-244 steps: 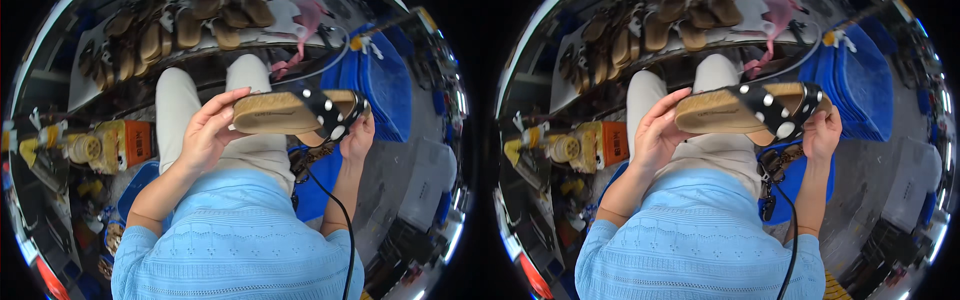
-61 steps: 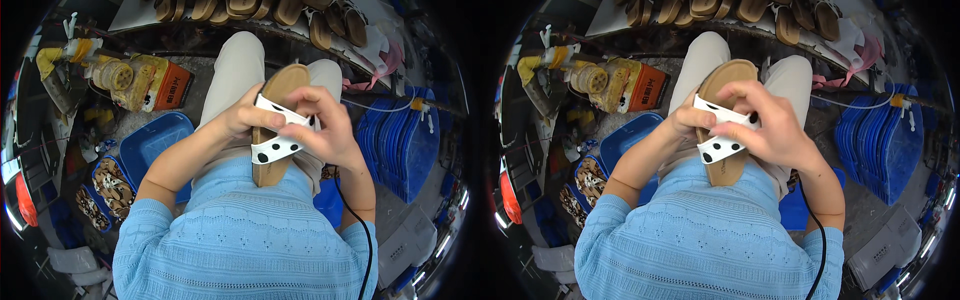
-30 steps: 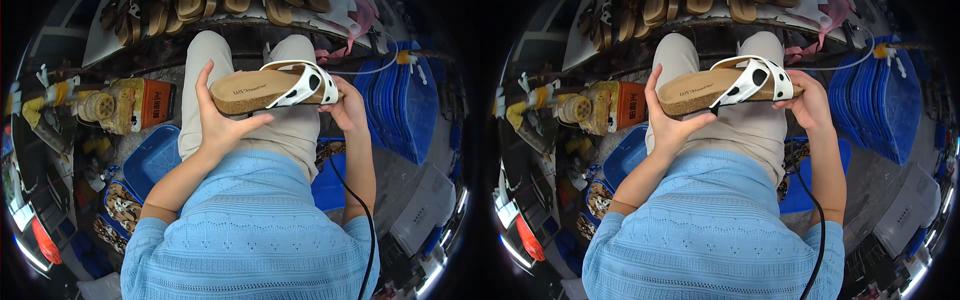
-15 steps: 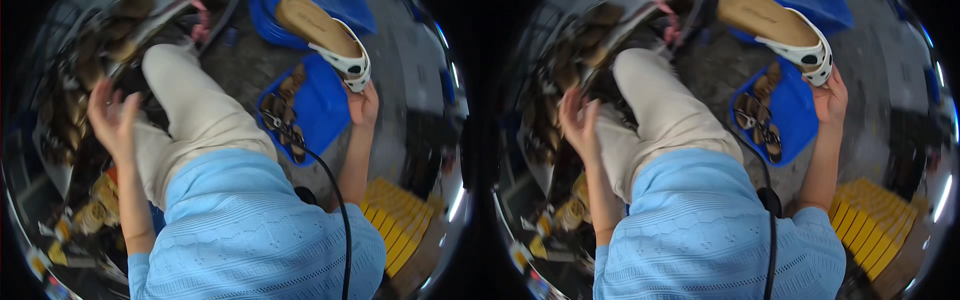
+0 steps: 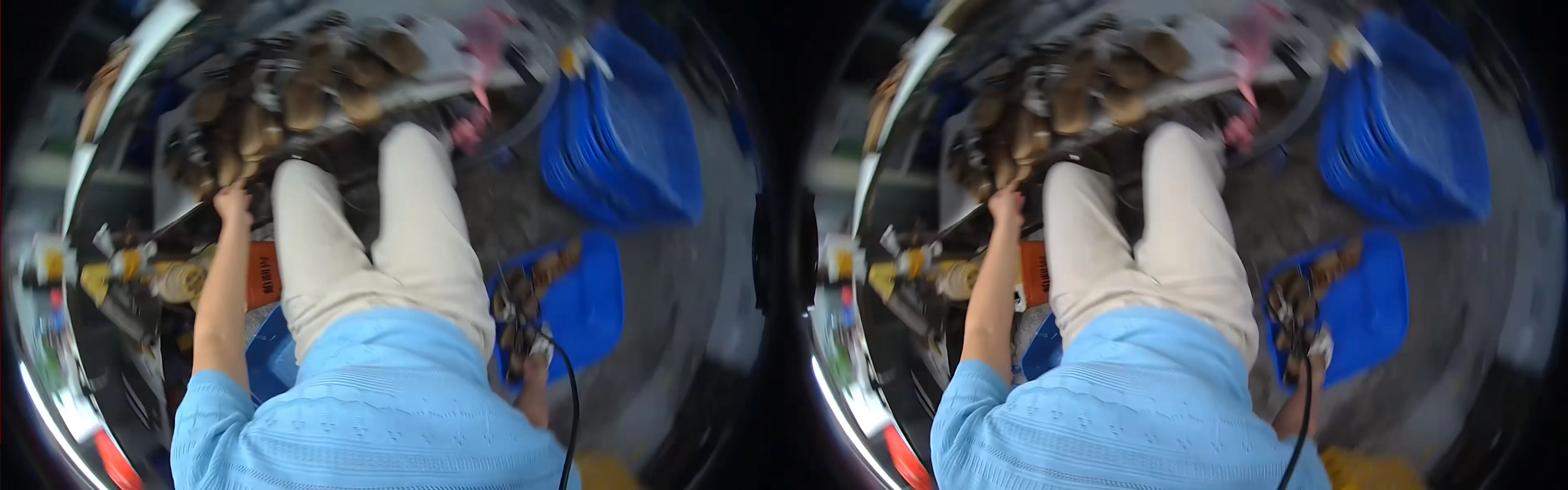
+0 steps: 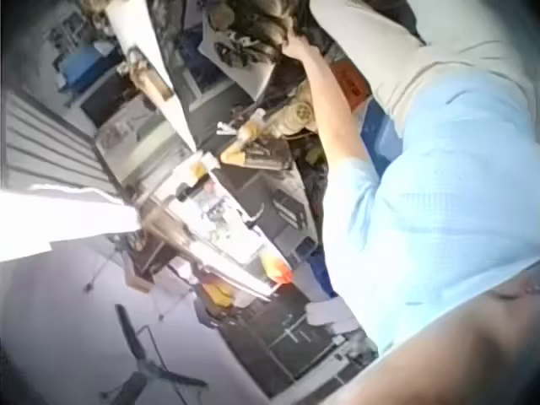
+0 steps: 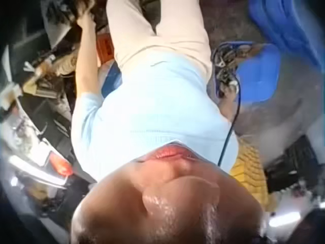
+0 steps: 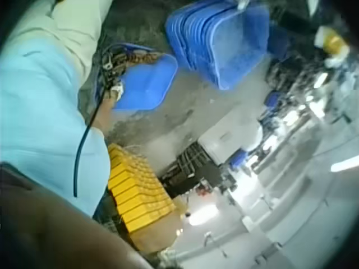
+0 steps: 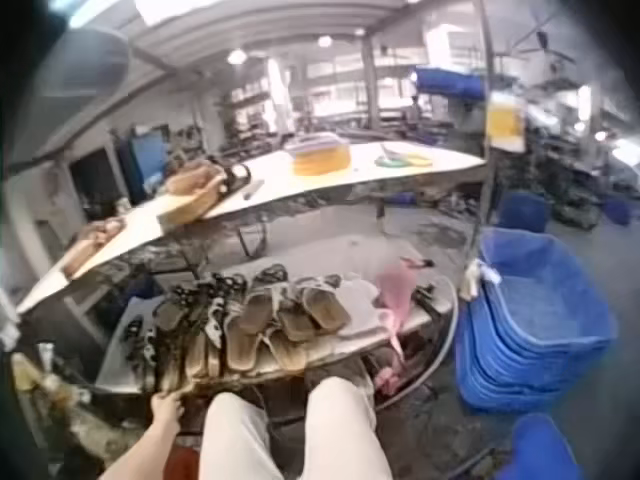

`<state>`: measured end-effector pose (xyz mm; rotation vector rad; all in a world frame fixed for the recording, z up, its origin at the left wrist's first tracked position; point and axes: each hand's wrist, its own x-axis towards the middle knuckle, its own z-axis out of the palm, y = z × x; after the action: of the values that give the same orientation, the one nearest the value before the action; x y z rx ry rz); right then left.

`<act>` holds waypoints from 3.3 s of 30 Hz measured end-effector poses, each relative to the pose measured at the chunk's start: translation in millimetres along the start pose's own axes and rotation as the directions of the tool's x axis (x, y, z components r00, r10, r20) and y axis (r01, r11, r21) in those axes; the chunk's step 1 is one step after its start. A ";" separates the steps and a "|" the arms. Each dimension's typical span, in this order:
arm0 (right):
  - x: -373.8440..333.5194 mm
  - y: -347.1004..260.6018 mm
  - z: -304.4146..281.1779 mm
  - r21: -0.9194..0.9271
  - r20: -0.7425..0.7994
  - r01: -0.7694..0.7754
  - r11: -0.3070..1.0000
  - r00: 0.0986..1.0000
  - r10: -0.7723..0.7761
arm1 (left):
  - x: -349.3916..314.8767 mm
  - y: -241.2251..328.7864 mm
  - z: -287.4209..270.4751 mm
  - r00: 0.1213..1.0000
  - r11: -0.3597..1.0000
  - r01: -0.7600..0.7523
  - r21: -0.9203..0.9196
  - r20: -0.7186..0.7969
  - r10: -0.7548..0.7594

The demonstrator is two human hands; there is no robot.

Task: The person burns thread ends along a sandal strap using a heated pen tool, then picks up, rotates, and places sandals into plastic bins by hand.

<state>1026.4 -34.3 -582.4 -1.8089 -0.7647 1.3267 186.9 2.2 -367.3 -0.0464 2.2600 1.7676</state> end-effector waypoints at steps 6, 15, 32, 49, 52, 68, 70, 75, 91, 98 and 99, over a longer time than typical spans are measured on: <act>52.0 -57.4 28.3 -0.092 -0.277 -0.248 0.964 0.937 0.214 | 9.3 36.7 6.2 0.980 0.982 -0.187 -0.021 -0.076 0.185; 74.9 -361.1 278.9 0.126 0.079 0.310 0.943 0.944 -0.321 | 123.0 84.9 50.7 0.818 0.770 -0.487 0.413 -0.093 0.567; -241.1 -752.7 719.8 -0.049 0.667 0.550 -0.834 -0.604 -0.437 | 76.5 96.2 61.7 0.757 0.758 -0.652 0.018 0.058 0.650; -285.6 -485.2 486.8 0.647 0.313 0.541 -0.538 -0.831 -0.459 | -189.4 188.9 -39.7 0.567 0.540 0.230 -0.810 0.562 0.601; -266.9 -447.5 473.3 0.677 0.378 0.596 -0.432 -0.785 -0.491 | -202.9 157.2 -33.4 0.619 0.527 0.309 -0.792 0.588 0.520; -195.0 -472.2 505.4 0.214 0.977 0.248 0.945 -0.074 -0.201 | -247.1 79.9 -31.2 0.268 0.723 0.578 -0.378 0.925 0.269; -194.3 -466.2 500.0 0.250 0.968 0.219 0.943 -0.042 -0.246 | -245.3 74.8 -28.9 0.290 0.622 0.691 -0.369 0.929 0.230; -200.6 -460.4 483.4 0.330 0.940 0.277 0.902 -0.012 -0.341 | -227.0 80.6 -8.5 0.314 0.700 0.568 -0.432 0.900 0.302; -172.5 -453.9 448.7 0.319 0.923 0.495 0.808 0.030 -0.383 | -247.6 97.2 23.0 0.355 0.799 0.413 -0.437 0.885 0.301; -152.0 -437.2 435.4 0.183 0.914 0.466 0.866 0.244 -0.325 | -241.4 84.2 29.2 0.331 0.809 0.425 -0.405 0.902 0.277; -152.2 -435.7 432.3 0.139 0.915 0.432 0.891 0.288 -0.283 | -242.9 84.9 30.0 0.321 0.808 0.429 -0.404 0.904 0.282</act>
<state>554.8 172.3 -215.3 -0.6614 -1.7862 1.9574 410.3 18.4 -237.2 0.6146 0.7508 1.6382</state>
